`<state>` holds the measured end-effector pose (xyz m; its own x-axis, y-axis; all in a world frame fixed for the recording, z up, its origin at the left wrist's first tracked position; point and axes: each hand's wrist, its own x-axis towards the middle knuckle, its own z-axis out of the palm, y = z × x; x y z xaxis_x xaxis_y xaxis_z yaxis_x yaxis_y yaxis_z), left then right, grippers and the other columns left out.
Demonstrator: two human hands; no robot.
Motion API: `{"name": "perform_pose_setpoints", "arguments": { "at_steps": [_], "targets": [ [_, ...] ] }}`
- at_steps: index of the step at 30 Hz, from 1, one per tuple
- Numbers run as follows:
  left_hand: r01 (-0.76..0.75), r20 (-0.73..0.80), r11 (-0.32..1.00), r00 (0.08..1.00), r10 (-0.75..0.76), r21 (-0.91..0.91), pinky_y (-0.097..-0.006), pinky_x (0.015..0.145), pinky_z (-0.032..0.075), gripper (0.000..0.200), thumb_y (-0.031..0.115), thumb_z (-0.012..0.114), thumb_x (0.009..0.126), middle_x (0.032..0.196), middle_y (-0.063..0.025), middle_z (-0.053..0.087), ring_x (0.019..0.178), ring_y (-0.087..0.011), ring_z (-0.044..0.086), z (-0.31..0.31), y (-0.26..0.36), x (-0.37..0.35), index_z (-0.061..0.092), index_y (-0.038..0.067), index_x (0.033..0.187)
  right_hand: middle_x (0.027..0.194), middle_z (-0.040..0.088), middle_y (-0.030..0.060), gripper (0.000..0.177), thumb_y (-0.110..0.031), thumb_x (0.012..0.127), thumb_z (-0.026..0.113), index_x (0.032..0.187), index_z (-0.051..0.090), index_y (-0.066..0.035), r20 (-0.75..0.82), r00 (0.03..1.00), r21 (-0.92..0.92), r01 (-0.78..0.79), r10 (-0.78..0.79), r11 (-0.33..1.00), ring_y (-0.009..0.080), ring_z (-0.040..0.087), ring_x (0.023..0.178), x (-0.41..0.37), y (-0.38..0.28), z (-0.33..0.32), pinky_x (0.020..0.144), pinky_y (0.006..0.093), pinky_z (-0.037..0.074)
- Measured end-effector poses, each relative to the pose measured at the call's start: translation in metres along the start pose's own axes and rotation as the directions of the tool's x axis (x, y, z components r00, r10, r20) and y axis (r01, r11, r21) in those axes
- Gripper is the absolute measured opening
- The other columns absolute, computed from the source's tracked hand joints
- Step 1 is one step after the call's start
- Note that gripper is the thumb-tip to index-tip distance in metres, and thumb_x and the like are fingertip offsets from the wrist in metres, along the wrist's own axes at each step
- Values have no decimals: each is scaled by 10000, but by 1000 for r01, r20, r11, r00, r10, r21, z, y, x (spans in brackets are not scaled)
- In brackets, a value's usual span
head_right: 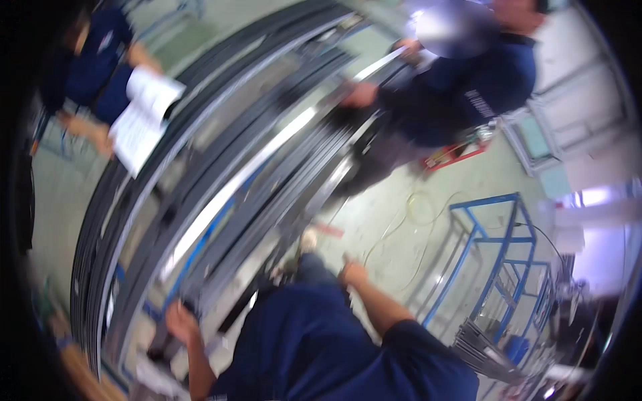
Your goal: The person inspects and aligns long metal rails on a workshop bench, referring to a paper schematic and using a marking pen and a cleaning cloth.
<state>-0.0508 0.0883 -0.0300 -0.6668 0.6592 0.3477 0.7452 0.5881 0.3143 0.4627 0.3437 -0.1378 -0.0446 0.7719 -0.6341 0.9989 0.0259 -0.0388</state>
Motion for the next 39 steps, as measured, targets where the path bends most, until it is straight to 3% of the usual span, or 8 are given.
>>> {"name": "perform_pose_setpoints", "arguments": {
  "at_steps": [1, 2, 3, 4, 5, 7, 25, 39],
  "targets": [
    [104, 193, 948, 967, -167, 302, -483, 783, 526, 230, 233, 562, 947, 926, -126, 714, 877, -348, 671, 0, 0, -4, 747, 104, 990, 1028, 720, 220, 369, -277, 881, 572, 1161, 674, -60, 34, 971, -230, 236, -235, 944, 385, 707, 902, 34, 43, 47, 754, 526, 555],
    [116, 188, 950, 966, -175, 288, -486, 813, 528, 235, 250, 557, 945, 922, -118, 717, 887, -333, 675, -8, 14, 2, 756, 136, 996, 805, 703, 200, 252, -253, 905, 555, 897, 696, -44, -212, 905, -119, 351, -369, 929, 371, 673, 686, 4, 33, 14, 612, 533, 519],
    [139, 191, 962, 964, -185, 234, -492, 857, 513, 222, 247, 554, 948, 960, -107, 711, 950, -326, 671, -15, 23, 6, 737, 156, 1036, 763, 692, 209, 294, -279, 915, 554, 893, 685, -18, -285, 873, -136, 372, -396, 918, 367, 658, 647, 23, 50, 34, 599, 510, 516],
    [32, 202, 935, 973, -110, 354, -488, 883, 499, 223, 256, 560, 953, 996, -98, 702, 998, -319, 656, -5, -2, -8, 719, 180, 1089, 734, 677, 221, 385, -282, 914, 569, 1110, 668, 34, -161, 888, -178, 404, -431, 898, 383, 639, 615, 49, 76, 57, 601, 506, 512],
    [114, 218, 931, 955, -198, 345, -481, 867, 487, 211, 272, 580, 952, 1006, -96, 691, 997, -316, 645, -3, -10, -13, 711, 186, 1094, 953, 703, 239, 513, -269, 892, 574, 1343, 588, -25, -70, 974, -6, 217, -217, 976, 413, 659, 809, 28, 49, 25, 730, 514, 539],
    [166, 83, 980, 981, -175, 109, -485, 838, 446, 106, 201, 660, 919, 978, -65, 679, 926, -315, 622, 3, -9, -10, 698, 187, 1017, 1039, 699, 304, 733, -228, 845, 609, 1527, 405, -56, -80, 975, 83, 213, -207, 973, 436, 689, 913, 5, 15, -12, 823, 516, 545],
    [328, 56, 944, 943, -329, 31, -440, 892, 427, 94, 222, 673, 930, 957, -22, 668, 958, -281, 610, 9, 2, -17, 705, 176, 1005, 1216, 656, 309, 710, -159, 836, 555, 1515, 400, -24, -28, 986, 34, 163, -162, 986, 457, 662, 1055, -14, 10, -39, 927, 503, 523],
    [190, 48, 980, 980, -193, 61, -422, 850, 440, 72, 203, 656, 926, 940, -38, 672, 904, -287, 649, 5, -5, -9, 685, 151, 966, 1138, 679, 313, 721, -165, 830, 554, 1519, 395, -25, -42, 980, 40, 195, -193, 980, 459, 678, 990, -20, 4, -43, 889, 516, 529]
  ]
}}
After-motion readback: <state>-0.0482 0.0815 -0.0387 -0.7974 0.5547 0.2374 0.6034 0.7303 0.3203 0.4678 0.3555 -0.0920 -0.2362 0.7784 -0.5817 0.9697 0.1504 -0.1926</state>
